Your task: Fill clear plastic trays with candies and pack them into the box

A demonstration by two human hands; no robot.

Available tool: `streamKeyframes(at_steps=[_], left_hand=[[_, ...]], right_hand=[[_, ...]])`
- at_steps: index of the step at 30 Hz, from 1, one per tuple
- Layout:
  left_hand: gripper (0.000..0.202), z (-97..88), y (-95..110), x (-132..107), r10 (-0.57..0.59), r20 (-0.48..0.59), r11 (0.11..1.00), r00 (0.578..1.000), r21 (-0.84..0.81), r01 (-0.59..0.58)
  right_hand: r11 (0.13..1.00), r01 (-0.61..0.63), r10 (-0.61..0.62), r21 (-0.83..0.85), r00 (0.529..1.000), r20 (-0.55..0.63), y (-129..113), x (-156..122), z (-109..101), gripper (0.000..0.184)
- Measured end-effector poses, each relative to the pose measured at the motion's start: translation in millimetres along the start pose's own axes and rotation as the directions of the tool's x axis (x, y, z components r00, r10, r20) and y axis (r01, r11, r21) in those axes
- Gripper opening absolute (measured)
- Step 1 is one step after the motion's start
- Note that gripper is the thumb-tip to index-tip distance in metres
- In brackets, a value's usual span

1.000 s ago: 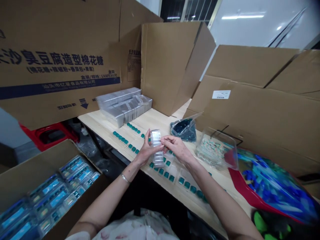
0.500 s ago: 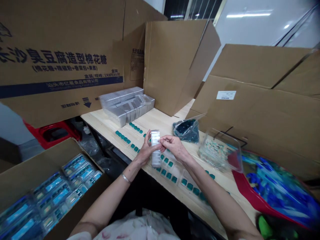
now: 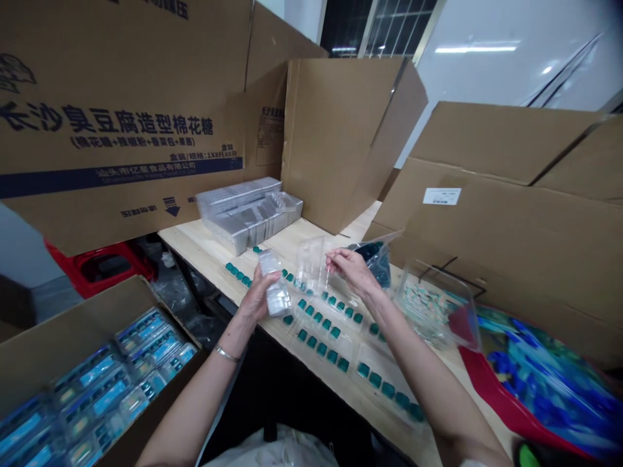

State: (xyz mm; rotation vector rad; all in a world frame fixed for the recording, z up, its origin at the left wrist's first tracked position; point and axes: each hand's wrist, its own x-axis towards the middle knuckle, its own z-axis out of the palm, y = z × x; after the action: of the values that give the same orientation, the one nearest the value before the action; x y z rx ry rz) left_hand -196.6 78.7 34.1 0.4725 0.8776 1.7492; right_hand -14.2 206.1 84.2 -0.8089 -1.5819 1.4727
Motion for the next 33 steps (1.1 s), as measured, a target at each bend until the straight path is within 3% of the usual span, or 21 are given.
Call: streamKeyframes(at_steps=[5, 9, 11, 12, 14, 15, 18, 25, 30, 33], left_hand=[[0.049, -5.8, 8.7, 2.8, -0.013, -0.006, 1.0, 1.0, -0.016, 0.013], [0.058, 1.6, 7.4, 3.5, -0.005, 0.041, 1.0, 0.999, 0.017, 0.004], [0.068, 7.7, 4.8, 6.2, 0.029, 0.06, 0.998, 0.998, 0.055, -0.032], [0.073, 11.0, 3.1, 8.1, 0.052, 0.063, 0.996, 0.997, 0.075, -0.056], [0.08, 17.1, -0.7, 12.2, 0.095, 0.072, 0.989, 0.993, 0.103, -0.102], [0.082, 19.6, -2.7, 14.1, 0.106, 0.084, 0.987, 0.991, 0.11, -0.115], [0.092, 23.0, -6.9, 18.2, 0.084, 0.104, 0.987, 0.991, 0.127, -0.097], [0.108, 19.3, -12.1, 24.0, 0.084, 0.013, 0.968, 0.996, 0.234, -0.084], [0.089, 13.9, -11.9, 28.3, 0.063, 0.11, 0.982, 0.992, 0.168, -0.081], [0.066, 4.9, -2.7, 30.8, 0.087, 0.119, 0.991, 0.989, 0.091, -0.098]], right_hand=[[0.979, -0.033, 0.006, -0.202, 0.991, -0.131, -3.0, 57.5, -30.9, 0.017], [0.954, -0.014, -0.044, -0.298, 0.981, -0.189, -2.3, 62.4, -26.2, 0.011], [0.945, 0.027, -0.053, -0.325, 0.996, -0.073, -2.7, 47.5, -6.6, 0.014], [0.943, 0.052, -0.038, -0.33, 0.998, 0.048, -3.2, 37.6, 5.7, 0.018], [0.95, 0.069, 0.016, -0.304, 0.964, 0.267, -3.9, 17.9, 30.0, 0.024], [0.957, 0.062, 0.033, -0.284, 0.947, 0.319, -3.9, 10.0, 39.9, 0.025], [0.975, 0.032, 0.036, -0.219, 0.954, 0.297, -2.1, -1.5, 54.5, 0.026], [0.993, -0.034, 0.065, -0.11, 0.953, 0.294, 7.0, 2.0, 46.4, 0.029], [0.997, -0.071, 0.076, -0.028, 0.96, 0.268, 11.5, 4.1, 50.4, 0.024], [0.998, -0.063, 0.057, 0.029, 0.984, 0.17, 11.1, 19.6, 30.6, 0.023]])
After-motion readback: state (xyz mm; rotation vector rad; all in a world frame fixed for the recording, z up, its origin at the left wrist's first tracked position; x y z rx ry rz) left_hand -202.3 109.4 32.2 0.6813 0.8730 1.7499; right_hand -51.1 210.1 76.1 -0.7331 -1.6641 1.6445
